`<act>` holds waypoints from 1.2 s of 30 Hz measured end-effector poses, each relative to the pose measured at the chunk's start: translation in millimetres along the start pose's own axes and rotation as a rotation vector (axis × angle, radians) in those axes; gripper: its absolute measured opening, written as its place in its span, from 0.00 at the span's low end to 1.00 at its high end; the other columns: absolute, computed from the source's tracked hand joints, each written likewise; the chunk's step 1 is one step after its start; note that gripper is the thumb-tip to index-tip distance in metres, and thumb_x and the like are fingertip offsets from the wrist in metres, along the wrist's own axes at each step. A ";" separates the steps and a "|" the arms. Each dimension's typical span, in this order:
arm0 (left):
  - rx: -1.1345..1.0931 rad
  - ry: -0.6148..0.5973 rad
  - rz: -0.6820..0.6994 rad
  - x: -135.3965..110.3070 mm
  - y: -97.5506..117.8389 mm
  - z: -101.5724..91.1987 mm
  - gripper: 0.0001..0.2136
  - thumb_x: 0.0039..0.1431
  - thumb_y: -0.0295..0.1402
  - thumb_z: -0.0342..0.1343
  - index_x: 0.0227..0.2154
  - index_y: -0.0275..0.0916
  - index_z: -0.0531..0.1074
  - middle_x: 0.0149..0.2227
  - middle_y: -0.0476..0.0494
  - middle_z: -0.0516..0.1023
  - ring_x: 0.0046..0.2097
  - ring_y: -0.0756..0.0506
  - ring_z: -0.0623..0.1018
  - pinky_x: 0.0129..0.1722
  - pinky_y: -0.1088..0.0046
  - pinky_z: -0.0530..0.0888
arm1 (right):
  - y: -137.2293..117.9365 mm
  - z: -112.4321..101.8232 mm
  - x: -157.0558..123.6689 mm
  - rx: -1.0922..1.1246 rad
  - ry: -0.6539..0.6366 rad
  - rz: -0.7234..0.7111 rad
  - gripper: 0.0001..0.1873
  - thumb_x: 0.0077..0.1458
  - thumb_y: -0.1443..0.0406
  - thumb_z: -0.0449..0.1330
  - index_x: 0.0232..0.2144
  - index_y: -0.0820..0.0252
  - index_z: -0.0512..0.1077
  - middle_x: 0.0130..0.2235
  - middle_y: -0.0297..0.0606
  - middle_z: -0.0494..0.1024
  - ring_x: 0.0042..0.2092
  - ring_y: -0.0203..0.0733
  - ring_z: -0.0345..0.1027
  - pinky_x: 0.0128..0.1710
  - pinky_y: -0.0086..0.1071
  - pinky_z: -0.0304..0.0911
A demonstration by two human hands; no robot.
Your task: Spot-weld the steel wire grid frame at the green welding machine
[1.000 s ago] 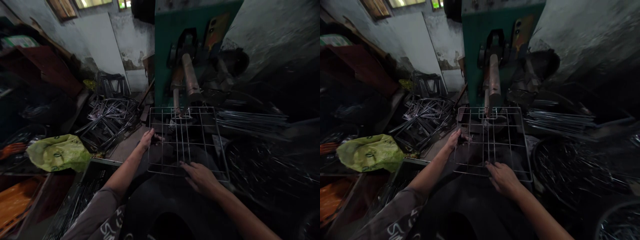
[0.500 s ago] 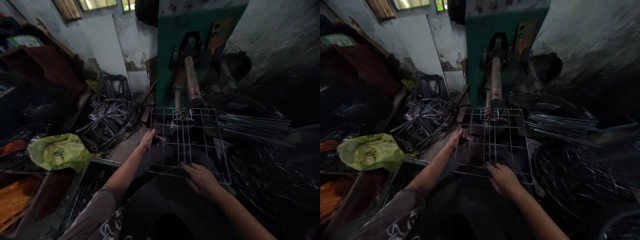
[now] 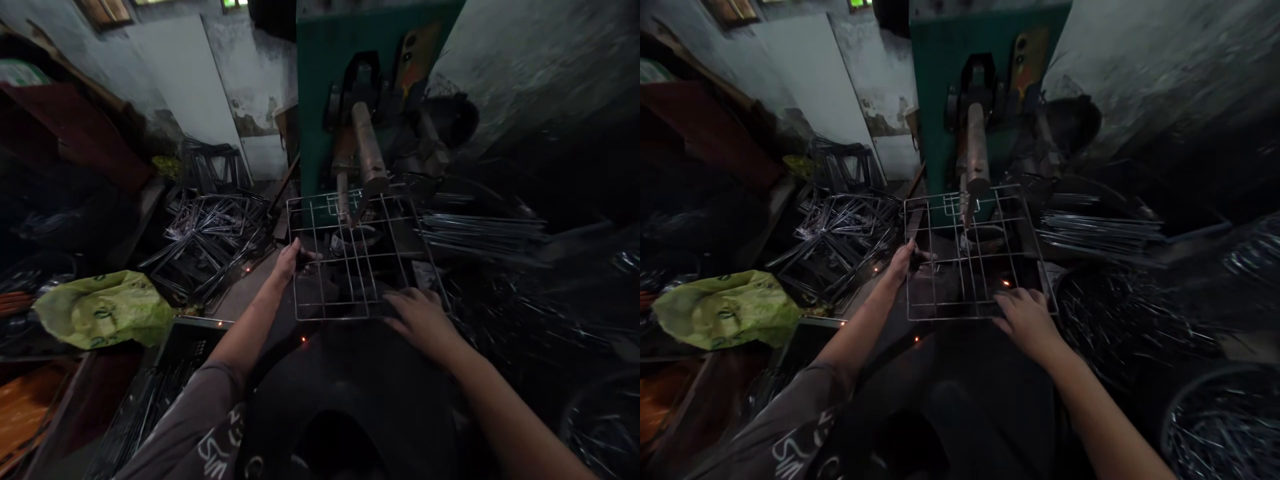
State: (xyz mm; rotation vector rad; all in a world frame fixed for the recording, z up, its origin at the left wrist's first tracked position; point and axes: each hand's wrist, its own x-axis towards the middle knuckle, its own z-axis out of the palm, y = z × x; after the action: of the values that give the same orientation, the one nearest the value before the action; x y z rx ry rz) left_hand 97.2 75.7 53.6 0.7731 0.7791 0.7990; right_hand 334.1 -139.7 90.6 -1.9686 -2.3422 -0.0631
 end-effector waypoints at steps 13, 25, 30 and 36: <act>-0.025 0.043 0.061 80.6 40.9 3.7 0.19 0.57 0.50 0.52 0.25 0.38 0.60 0.31 0.36 0.80 0.30 0.44 0.79 0.18 0.80 0.64 | 56.5 -14.8 95.4 0.102 -0.038 0.066 0.15 0.56 0.58 0.60 0.45 0.58 0.71 0.43 0.41 0.75 0.49 0.55 0.62 0.48 0.47 0.50; -0.076 0.093 0.032 128.0 69.7 5.3 0.18 0.63 0.46 0.46 0.24 0.38 0.59 0.33 0.34 0.80 0.31 0.45 0.79 0.19 0.81 0.61 | 89.2 -18.3 166.3 0.136 -0.023 0.038 0.14 0.51 0.58 0.67 0.40 0.57 0.74 0.39 0.41 0.76 0.47 0.53 0.64 0.48 0.45 0.48; -0.079 0.079 0.022 128.0 75.5 6.8 0.17 0.65 0.43 0.43 0.24 0.38 0.59 0.31 0.34 0.80 0.29 0.45 0.79 0.18 0.81 0.62 | 88.6 -15.9 166.6 0.122 -0.020 0.008 0.15 0.53 0.55 0.64 0.39 0.57 0.73 0.38 0.40 0.76 0.45 0.52 0.64 0.46 0.43 0.49; -0.087 0.087 0.037 128.5 84.6 5.1 0.18 0.66 0.41 0.41 0.23 0.38 0.58 0.28 0.35 0.79 0.26 0.47 0.78 0.17 0.81 0.61 | 88.1 -13.8 172.0 0.113 0.028 -0.007 0.16 0.53 0.53 0.63 0.40 0.57 0.74 0.38 0.41 0.75 0.46 0.52 0.64 0.48 0.44 0.48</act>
State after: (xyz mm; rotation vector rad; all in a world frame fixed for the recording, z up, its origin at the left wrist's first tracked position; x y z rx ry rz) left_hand 134.6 221.1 87.6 0.6799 0.8041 0.8995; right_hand 392.1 43.1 117.7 -1.8952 -2.2824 0.0400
